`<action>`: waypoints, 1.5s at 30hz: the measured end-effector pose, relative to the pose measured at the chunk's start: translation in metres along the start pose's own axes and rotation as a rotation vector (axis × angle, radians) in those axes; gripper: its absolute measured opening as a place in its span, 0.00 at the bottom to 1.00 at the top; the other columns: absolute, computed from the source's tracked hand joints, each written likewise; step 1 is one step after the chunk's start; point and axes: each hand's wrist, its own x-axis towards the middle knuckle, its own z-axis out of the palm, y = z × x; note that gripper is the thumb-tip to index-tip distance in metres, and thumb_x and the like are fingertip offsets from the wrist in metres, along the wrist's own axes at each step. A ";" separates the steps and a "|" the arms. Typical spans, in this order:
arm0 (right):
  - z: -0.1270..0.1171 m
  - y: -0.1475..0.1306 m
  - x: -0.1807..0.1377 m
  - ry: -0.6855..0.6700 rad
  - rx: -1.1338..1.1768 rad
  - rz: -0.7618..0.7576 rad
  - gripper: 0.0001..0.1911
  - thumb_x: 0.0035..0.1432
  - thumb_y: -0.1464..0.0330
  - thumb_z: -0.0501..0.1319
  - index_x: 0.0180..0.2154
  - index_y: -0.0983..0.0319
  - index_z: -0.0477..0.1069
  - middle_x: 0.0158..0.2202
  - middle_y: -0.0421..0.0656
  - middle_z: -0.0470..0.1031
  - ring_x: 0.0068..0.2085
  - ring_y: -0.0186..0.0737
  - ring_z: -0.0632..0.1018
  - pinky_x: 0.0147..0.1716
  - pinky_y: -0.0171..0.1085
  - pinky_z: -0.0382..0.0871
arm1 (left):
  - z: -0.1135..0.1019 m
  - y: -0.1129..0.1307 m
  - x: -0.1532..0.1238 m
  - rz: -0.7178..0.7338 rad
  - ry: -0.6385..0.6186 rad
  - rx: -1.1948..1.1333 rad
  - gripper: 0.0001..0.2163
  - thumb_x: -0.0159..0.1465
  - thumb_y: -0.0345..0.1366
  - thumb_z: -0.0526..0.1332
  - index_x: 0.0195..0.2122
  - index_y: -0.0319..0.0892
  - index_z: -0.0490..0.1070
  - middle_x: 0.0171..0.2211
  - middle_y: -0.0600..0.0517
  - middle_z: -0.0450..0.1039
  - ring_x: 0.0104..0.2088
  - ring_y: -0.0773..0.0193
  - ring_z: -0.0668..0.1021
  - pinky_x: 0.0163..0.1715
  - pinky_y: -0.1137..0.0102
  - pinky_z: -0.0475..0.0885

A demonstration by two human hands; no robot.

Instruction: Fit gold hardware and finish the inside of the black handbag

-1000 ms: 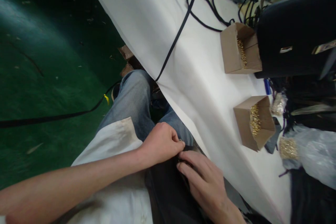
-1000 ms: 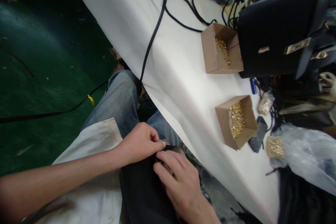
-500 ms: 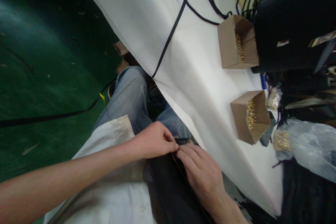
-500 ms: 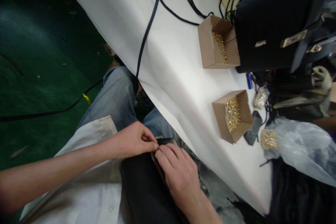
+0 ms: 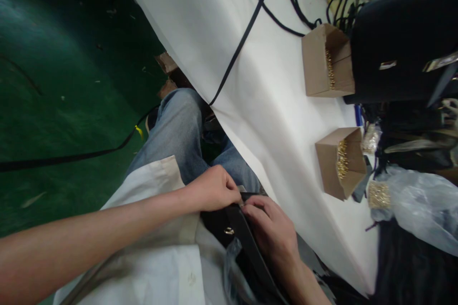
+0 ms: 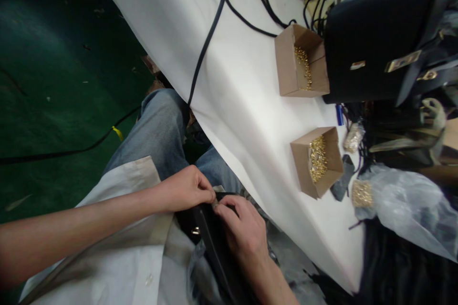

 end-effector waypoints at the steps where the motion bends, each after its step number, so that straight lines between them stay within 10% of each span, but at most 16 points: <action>1: 0.001 0.004 -0.002 -0.007 0.022 -0.004 0.13 0.75 0.74 0.57 0.47 0.55 0.79 0.45 0.43 0.83 0.41 0.40 0.85 0.39 0.36 0.79 | 0.001 0.000 -0.001 -0.004 -0.003 -0.012 0.11 0.54 0.39 0.62 0.19 0.41 0.78 0.17 0.57 0.57 0.23 0.66 0.61 0.22 0.65 0.52; 11: 0.002 -0.026 -0.013 0.057 -0.025 0.066 0.09 0.78 0.67 0.58 0.48 0.52 0.78 0.44 0.43 0.85 0.43 0.43 0.86 0.42 0.38 0.82 | 0.012 -0.001 -0.031 0.044 -0.033 -0.143 0.12 0.58 0.36 0.57 0.19 0.44 0.59 0.21 0.57 0.49 0.26 0.67 0.56 0.26 0.63 0.48; 21: -0.002 -0.032 -0.018 0.137 0.049 -0.026 0.10 0.80 0.74 0.57 0.52 0.62 0.77 0.48 0.48 0.82 0.51 0.40 0.84 0.52 0.34 0.78 | 0.023 -0.006 -0.035 0.027 -0.005 -0.156 0.13 0.61 0.39 0.57 0.20 0.43 0.63 0.23 0.57 0.53 0.27 0.66 0.60 0.28 0.64 0.51; 45: -0.008 -0.038 -0.013 0.044 0.016 0.104 0.10 0.75 0.69 0.59 0.44 0.53 0.80 0.44 0.42 0.82 0.40 0.39 0.83 0.38 0.34 0.78 | 0.034 -0.004 -0.047 -0.022 0.044 -0.265 0.14 0.61 0.40 0.58 0.21 0.44 0.60 0.23 0.57 0.54 0.28 0.66 0.59 0.28 0.65 0.52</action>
